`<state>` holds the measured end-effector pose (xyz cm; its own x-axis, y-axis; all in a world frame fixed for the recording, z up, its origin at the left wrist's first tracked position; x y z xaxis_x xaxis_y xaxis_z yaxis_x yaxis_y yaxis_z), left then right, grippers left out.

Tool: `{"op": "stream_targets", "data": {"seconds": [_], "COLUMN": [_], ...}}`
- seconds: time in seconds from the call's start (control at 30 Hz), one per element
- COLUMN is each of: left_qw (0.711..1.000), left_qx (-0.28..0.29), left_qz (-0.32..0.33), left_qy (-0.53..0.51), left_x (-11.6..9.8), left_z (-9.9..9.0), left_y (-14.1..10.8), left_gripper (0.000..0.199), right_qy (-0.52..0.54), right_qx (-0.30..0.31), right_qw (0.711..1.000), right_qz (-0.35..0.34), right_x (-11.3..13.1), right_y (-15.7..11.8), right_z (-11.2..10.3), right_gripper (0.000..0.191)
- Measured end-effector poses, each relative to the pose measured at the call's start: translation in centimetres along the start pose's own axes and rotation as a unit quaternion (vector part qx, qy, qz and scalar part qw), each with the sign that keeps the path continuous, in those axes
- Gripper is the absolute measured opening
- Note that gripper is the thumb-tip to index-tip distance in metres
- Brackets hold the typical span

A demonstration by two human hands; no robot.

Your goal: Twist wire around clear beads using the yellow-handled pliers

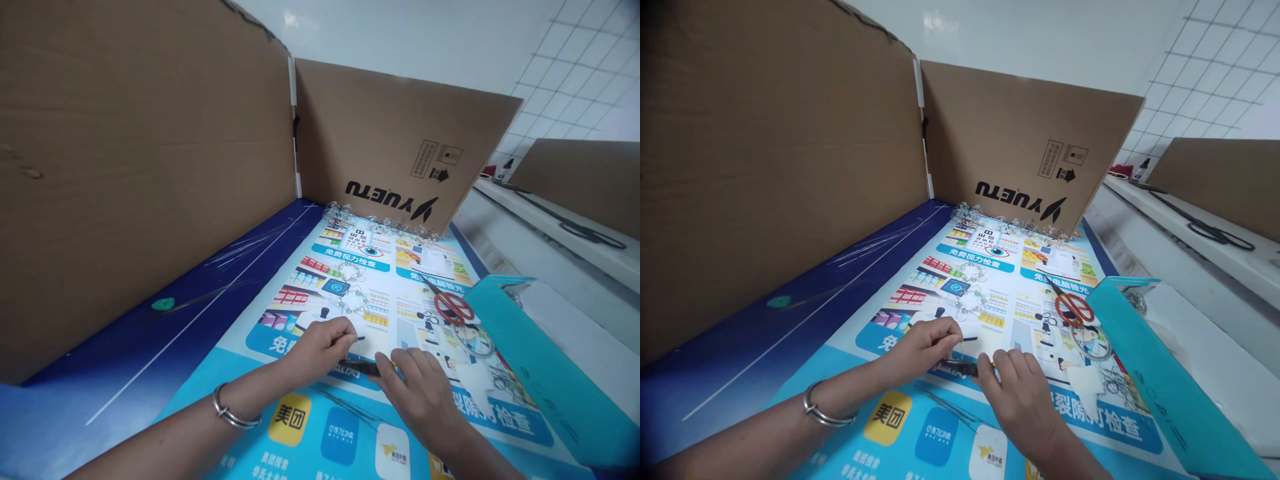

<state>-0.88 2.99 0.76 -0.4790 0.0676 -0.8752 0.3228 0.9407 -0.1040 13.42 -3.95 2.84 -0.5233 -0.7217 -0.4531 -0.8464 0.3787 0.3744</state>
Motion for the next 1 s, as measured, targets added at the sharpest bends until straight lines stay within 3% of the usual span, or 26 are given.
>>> {"op": "stream_targets", "data": {"seconds": [0.6, 1.0], "left_qw": [0.998, 0.969], "left_qx": [-0.029, -0.074], "left_qz": [0.022, 0.137], "left_qy": [0.05, 0.191], "left_x": [0.0, -0.5], "left_z": [0.0, 0.3], "left_y": [0.0, -0.5], "left_gripper": [0.016, 0.019], "right_qy": [0.01, 0.09], "right_qx": [0.021, 0.074], "right_qw": [1.0, 0.991], "right_qz": [0.004, 0.07], "right_x": [-0.1, 0.3], "right_y": [0.3, -0.2], "right_z": [-0.2, 1.0], "right_gripper": [0.018, 0.018]}}
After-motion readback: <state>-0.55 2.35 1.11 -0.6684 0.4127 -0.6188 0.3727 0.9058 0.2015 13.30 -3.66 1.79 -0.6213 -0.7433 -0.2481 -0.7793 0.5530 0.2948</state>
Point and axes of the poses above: each hand's wrist, its own y-axis towards the middle knuckle, its own z-axis out of the palm, x = y × z, the point moved 6 cm from there along y, towards the middle knuckle, and after that the axes turned 15 degrees about -z, right-handed, at the moved point
